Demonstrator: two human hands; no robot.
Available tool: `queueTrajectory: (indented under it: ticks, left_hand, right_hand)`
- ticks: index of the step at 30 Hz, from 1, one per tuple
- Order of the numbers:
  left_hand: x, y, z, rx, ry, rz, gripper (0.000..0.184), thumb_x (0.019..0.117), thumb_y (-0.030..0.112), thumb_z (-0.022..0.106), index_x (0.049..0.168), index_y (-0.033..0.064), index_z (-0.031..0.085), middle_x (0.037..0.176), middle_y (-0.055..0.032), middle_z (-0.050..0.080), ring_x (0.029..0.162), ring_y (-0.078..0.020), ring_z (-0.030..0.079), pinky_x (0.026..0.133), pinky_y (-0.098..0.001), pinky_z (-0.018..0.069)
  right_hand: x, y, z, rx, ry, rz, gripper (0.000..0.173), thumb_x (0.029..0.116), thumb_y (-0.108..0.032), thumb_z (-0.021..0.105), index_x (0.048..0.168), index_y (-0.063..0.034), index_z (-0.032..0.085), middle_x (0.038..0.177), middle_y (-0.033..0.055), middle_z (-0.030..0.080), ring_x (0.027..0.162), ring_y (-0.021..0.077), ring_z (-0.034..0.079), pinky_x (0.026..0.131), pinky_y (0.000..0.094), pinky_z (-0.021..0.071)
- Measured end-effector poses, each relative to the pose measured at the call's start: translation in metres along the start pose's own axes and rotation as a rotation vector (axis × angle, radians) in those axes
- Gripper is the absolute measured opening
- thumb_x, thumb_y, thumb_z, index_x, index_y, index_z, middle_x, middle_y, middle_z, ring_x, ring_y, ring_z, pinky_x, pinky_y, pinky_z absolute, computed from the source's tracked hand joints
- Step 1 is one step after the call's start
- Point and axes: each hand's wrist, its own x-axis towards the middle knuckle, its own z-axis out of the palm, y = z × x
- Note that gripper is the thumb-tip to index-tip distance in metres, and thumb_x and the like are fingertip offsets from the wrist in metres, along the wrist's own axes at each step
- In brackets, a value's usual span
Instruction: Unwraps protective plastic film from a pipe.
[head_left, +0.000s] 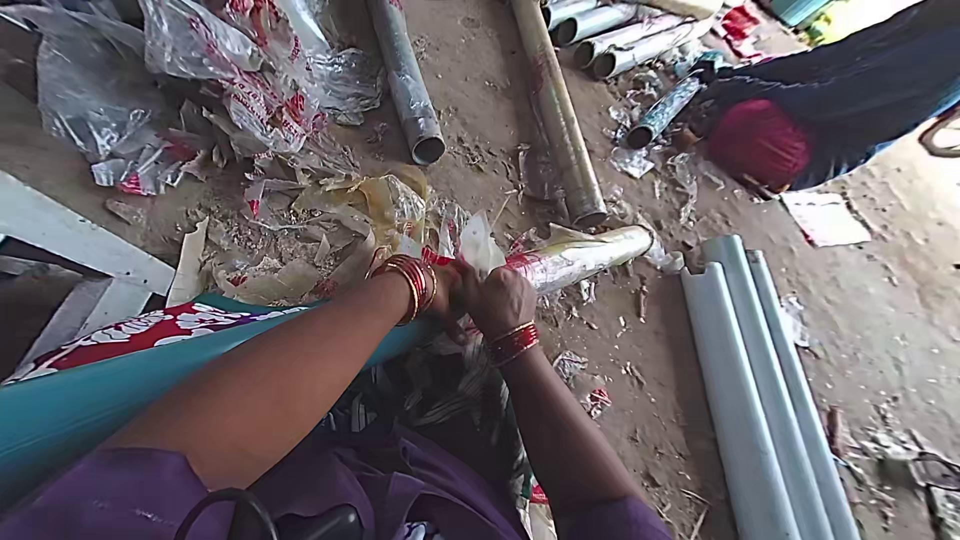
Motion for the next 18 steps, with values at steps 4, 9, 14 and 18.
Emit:
queueTrajectory:
  ticks: [4, 9, 14, 18]
  left_hand:
    - [-0.002, -0.003, 0.002, -0.131, 0.005, -0.022, 0.135, 0.0472, 0.07, 0.094, 0.154, 0.009, 0.039, 0.13, -0.0206, 0.064, 0.119, -0.0365, 0.064, 0.1, -0.0626, 0.0506]
    - [0.002, -0.013, 0.004, -0.238, -0.028, 0.028, 0.145, 0.0442, 0.066, 0.097, 0.16, 0.0151, 0.027, 0.133, -0.0179, 0.064, 0.12, -0.0328, 0.065, 0.099, -0.0611, 0.052]
    - [0.011, -0.015, 0.008, -0.299, -0.08, 0.003, 0.14, 0.0389, 0.064, 0.099, 0.155, 0.0173, 0.036, 0.131, -0.0141, 0.065, 0.116, -0.0299, 0.067, 0.094, -0.0585, 0.0554]
    - [0.019, -0.015, 0.01, -0.312, -0.1, 0.003, 0.141, 0.0378, 0.063, 0.099, 0.155, 0.0147, 0.037, 0.131, -0.0142, 0.065, 0.115, -0.029, 0.067, 0.092, -0.0564, 0.0565]
  right_hand:
    - [0.015, 0.038, 0.004, 0.431, -0.08, -0.119, 0.045, 0.1052, -0.045, 0.056, 0.104, -0.0024, 0.069, 0.084, 0.0166, 0.069, 0.079, 0.032, 0.068, 0.07, 0.057, 0.0529]
    - [0.006, 0.057, 0.022, 0.765, 0.053, -0.202, 0.018, 0.1004, -0.024, 0.064, 0.106, -0.0069, 0.068, 0.079, -0.0017, 0.068, 0.072, 0.0042, 0.065, 0.069, 0.031, 0.0561]
    - [-0.011, 0.065, 0.037, 1.078, 0.147, -0.178, 0.005, 0.0969, -0.01, 0.063, 0.102, -0.011, 0.064, 0.073, -0.01, 0.064, 0.061, -0.0023, 0.058, 0.058, 0.0185, 0.0522]
    - [-0.019, 0.066, 0.04, 1.255, 0.207, -0.114, 0.012, 0.095, -0.004, 0.064, 0.103, -0.0128, 0.064, 0.073, -0.0104, 0.067, 0.058, -0.0013, 0.059, 0.056, 0.0178, 0.0515]
